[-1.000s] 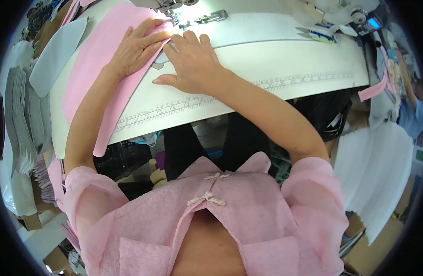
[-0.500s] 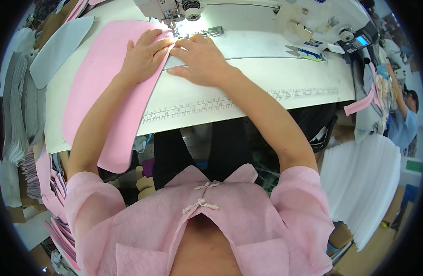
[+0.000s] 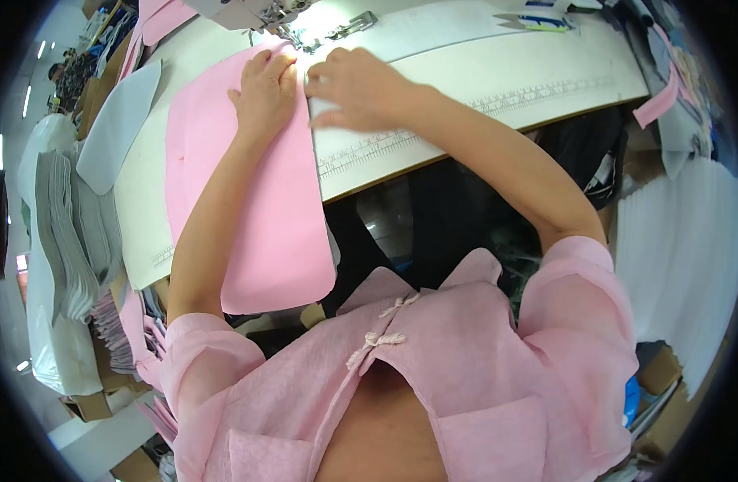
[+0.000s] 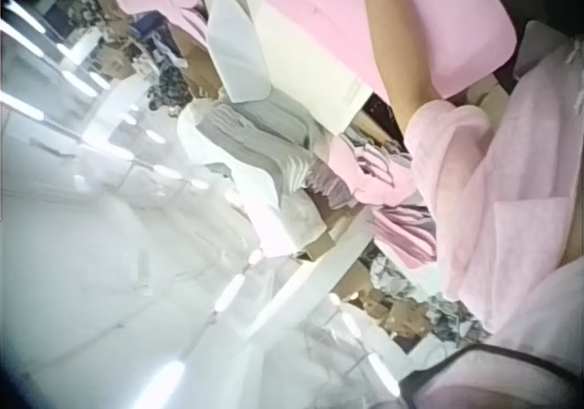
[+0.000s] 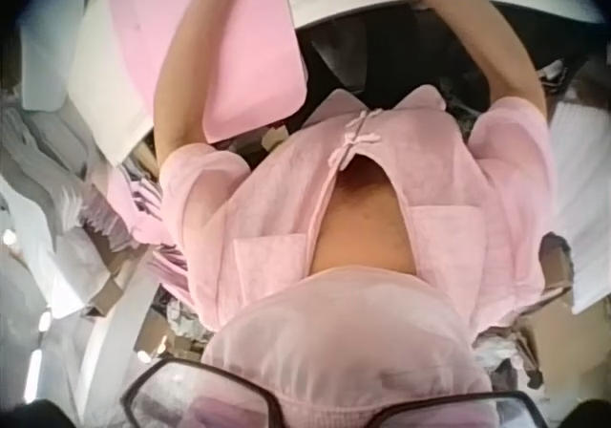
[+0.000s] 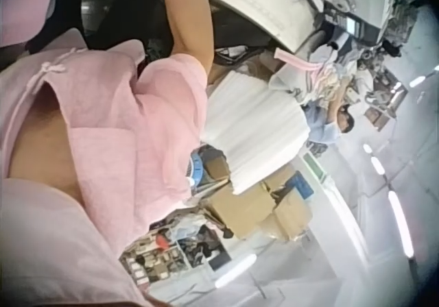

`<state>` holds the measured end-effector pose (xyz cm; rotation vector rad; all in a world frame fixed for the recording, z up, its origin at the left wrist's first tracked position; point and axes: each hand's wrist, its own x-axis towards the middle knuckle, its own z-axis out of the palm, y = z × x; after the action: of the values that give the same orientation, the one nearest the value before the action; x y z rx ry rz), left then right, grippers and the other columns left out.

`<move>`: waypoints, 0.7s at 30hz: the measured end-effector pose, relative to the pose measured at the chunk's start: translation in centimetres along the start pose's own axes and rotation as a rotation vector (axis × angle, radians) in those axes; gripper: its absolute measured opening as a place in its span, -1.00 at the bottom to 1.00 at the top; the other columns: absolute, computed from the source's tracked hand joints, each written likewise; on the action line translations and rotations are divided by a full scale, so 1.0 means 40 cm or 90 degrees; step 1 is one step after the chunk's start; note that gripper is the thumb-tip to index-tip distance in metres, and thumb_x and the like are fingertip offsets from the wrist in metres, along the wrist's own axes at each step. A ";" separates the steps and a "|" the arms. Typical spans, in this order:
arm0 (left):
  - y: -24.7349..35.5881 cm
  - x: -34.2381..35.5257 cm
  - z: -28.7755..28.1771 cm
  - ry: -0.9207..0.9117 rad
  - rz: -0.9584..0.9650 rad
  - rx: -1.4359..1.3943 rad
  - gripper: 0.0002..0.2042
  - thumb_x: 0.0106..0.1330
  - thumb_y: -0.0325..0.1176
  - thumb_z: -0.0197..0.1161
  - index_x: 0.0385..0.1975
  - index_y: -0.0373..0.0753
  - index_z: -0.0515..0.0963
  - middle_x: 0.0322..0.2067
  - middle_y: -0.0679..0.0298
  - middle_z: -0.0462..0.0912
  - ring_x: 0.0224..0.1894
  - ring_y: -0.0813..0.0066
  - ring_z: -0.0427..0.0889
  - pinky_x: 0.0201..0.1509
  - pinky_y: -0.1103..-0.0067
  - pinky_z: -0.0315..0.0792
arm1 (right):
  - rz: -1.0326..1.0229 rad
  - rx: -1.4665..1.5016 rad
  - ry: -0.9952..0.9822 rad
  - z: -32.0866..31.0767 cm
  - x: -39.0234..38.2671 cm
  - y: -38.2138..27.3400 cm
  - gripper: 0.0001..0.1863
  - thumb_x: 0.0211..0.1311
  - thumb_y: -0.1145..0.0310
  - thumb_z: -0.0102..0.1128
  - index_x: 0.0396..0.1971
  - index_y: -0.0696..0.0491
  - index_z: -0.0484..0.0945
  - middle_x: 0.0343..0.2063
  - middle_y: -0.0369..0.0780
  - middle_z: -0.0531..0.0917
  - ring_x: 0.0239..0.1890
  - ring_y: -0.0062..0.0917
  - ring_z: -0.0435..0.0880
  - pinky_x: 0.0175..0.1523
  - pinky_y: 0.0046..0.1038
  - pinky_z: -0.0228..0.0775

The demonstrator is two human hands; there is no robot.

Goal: Sewing and assembling pink fabric bags using an industrial sewing machine.

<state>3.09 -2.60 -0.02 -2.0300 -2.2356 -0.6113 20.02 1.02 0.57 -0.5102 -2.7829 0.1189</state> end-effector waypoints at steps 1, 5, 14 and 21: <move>-0.003 0.001 0.000 -0.008 0.009 0.005 -0.79 0.19 -0.21 -0.04 -0.24 -0.01 0.48 0.00 0.22 0.31 0.11 0.24 0.19 0.04 -0.16 -0.07 | -0.022 0.047 0.020 0.004 -0.017 -0.021 -0.54 -0.04 0.07 0.12 -0.15 0.03 0.42 -0.10 -0.22 0.41 -0.12 -0.33 0.35 -0.01 -0.33 0.18; -0.018 0.010 -0.008 -0.006 0.006 -0.022 -0.78 0.19 -0.20 -0.03 -0.23 -0.02 0.50 0.00 0.19 0.32 0.12 0.21 0.20 0.05 -0.18 -0.09 | -0.065 0.106 0.111 0.003 -0.057 -0.085 -0.49 -0.12 0.08 0.20 -0.16 0.06 0.41 -0.10 -0.19 0.40 -0.12 -0.33 0.35 -0.06 -0.34 0.20; -0.053 0.034 0.006 0.000 0.047 -0.072 -0.75 0.19 -0.16 -0.02 -0.18 0.01 0.48 0.01 0.16 0.33 0.11 0.19 0.24 0.03 -0.13 -0.04 | -0.060 0.097 0.137 0.005 -0.080 -0.127 -0.45 -0.11 -0.03 0.16 -0.25 0.15 0.45 -0.21 -0.22 0.50 -0.13 -0.41 0.39 -0.08 -0.42 0.22; -0.094 0.011 -0.049 -0.024 0.208 0.058 -0.68 0.15 -0.04 0.00 -0.13 0.04 0.44 0.02 0.19 0.32 0.08 0.13 0.25 -0.05 -0.02 0.10 | -0.057 0.124 0.058 -0.009 -0.080 -0.138 -0.41 -0.18 -0.01 0.18 -0.16 0.08 0.40 -0.15 -0.23 0.43 -0.08 -0.37 0.34 -0.05 -0.39 0.17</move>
<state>-1.04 -3.01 0.99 -2.3026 -1.8479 -0.4356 21.14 -5.29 0.75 -0.3328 -2.6636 0.3344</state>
